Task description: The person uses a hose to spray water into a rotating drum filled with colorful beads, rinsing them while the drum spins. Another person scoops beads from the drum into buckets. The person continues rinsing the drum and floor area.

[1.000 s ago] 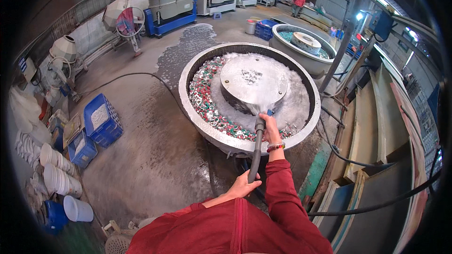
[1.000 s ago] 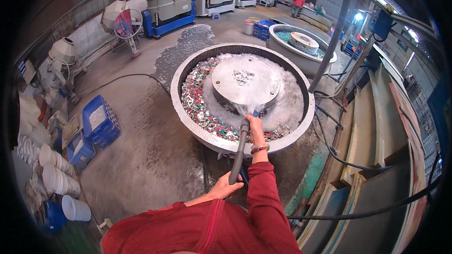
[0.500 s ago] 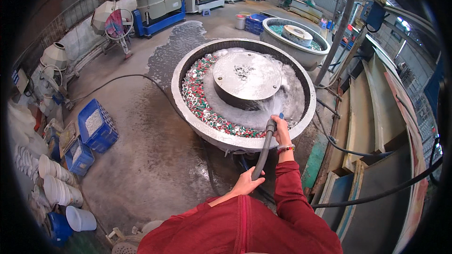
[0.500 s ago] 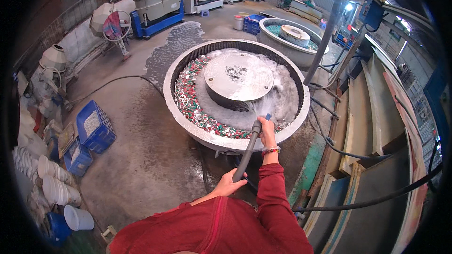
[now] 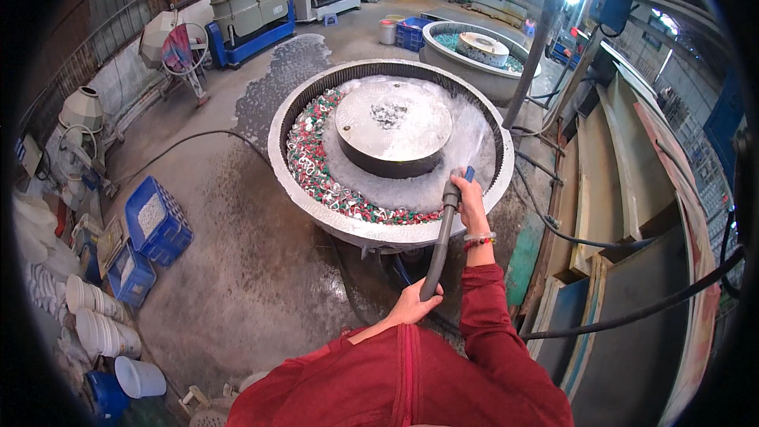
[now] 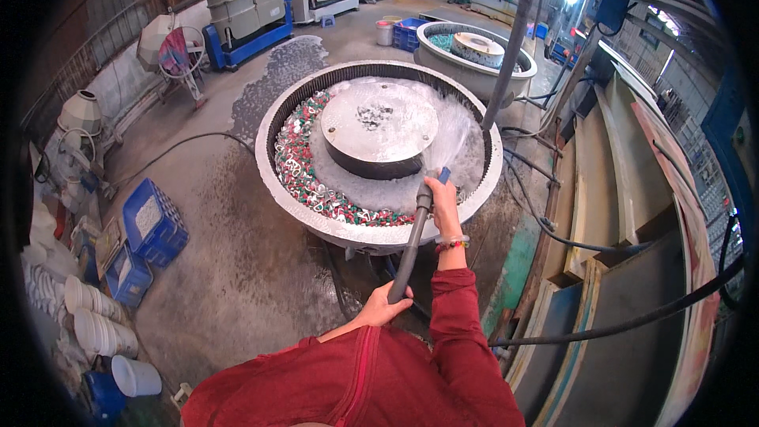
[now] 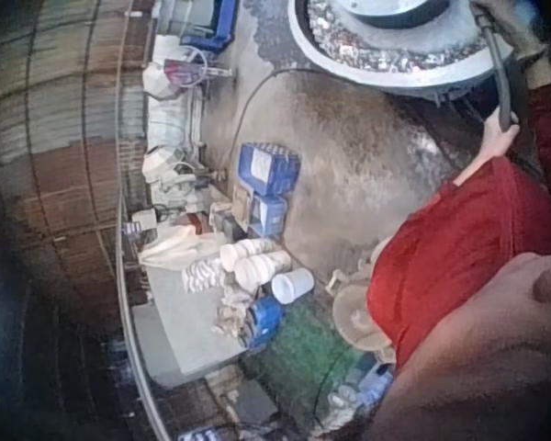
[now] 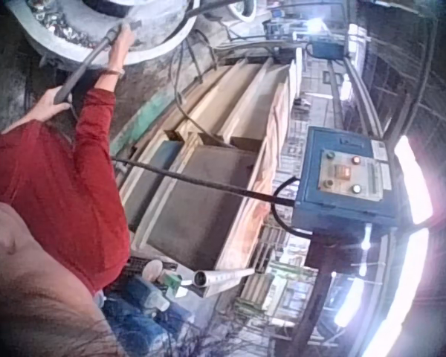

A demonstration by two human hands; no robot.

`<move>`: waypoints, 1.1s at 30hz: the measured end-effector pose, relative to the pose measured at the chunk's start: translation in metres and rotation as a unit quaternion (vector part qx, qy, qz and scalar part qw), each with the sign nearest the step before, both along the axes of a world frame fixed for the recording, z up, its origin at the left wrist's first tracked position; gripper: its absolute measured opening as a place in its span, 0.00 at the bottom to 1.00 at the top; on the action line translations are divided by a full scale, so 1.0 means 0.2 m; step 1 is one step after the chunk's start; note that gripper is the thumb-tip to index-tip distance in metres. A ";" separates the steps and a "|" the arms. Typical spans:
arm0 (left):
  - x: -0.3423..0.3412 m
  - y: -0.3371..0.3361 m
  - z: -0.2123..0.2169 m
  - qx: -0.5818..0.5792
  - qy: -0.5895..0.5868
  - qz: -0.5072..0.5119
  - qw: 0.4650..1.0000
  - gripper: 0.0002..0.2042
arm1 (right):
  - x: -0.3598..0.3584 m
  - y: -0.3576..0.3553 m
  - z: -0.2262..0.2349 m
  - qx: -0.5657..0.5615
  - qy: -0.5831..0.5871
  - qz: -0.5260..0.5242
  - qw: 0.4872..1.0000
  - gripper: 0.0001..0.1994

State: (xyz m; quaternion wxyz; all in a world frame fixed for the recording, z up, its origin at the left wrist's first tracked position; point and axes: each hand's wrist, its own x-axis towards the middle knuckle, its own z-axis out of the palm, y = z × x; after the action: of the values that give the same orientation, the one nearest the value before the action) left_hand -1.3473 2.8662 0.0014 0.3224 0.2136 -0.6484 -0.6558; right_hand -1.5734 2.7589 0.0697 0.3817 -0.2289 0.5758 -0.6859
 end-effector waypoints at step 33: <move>0.60 -0.25 0.13 0.165 -0.049 0.121 0.978 0.08 | 0.75 -0.61 -0.13 0.023 0.017 0.110 0.994 0.06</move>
State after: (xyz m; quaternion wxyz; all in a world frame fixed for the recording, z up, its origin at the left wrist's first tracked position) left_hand -1.2272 2.8167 0.0265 0.3274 0.3726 -0.5154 -0.6988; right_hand -1.4224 2.6367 0.0429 0.4503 -0.2933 0.5692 -0.6223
